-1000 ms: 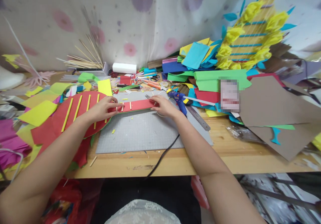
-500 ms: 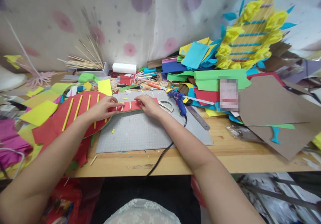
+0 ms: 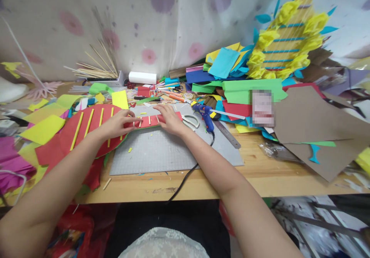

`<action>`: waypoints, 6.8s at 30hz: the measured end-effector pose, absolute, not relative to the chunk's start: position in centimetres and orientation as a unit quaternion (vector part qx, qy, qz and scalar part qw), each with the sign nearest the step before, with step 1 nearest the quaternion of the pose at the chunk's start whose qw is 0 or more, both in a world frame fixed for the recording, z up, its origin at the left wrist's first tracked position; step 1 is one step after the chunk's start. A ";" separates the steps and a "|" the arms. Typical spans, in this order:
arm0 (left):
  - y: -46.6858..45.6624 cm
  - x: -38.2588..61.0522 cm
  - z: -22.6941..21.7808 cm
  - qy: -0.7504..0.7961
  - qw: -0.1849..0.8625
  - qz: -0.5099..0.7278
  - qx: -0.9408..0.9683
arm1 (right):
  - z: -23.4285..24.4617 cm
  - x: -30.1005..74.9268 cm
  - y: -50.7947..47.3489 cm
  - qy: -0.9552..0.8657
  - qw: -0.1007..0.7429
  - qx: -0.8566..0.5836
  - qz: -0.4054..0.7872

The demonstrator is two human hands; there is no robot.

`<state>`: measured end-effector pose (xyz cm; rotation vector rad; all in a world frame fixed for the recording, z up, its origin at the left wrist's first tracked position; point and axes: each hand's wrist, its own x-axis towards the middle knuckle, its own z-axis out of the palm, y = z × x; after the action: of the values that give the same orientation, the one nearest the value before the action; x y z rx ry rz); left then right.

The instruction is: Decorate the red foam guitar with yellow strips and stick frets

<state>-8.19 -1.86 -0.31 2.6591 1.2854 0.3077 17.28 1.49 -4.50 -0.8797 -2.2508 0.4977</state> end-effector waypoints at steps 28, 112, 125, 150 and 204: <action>-2.0 -8.0 0.1 0.428 0.070 0.096 0.896 | -4.1 17.4 1.3 -0.862 0.278 -0.362 0.219; -2.3 -2.9 -5.0 0.534 -0.010 0.411 0.739 | -2.3 18.2 9.3 -0.791 0.105 -0.603 0.019; -2.4 -4.3 -5.0 0.610 -0.001 0.431 0.665 | -1.7 16.8 13.6 -0.837 -0.127 -0.531 -0.038; -2.0 -2.6 -4.1 0.581 0.153 0.501 0.623 | -2.3 14.9 4.1 -0.433 0.401 -0.355 0.725; 1.1 -2.9 3.3 0.584 0.387 0.070 0.710 | -1.6 14.6 -2.1 -0.868 0.135 -0.451 0.160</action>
<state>-2.87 1.06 3.25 1.8062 1.4871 0.1771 14.57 -2.05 -1.60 -1.3062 -2.5137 0.4627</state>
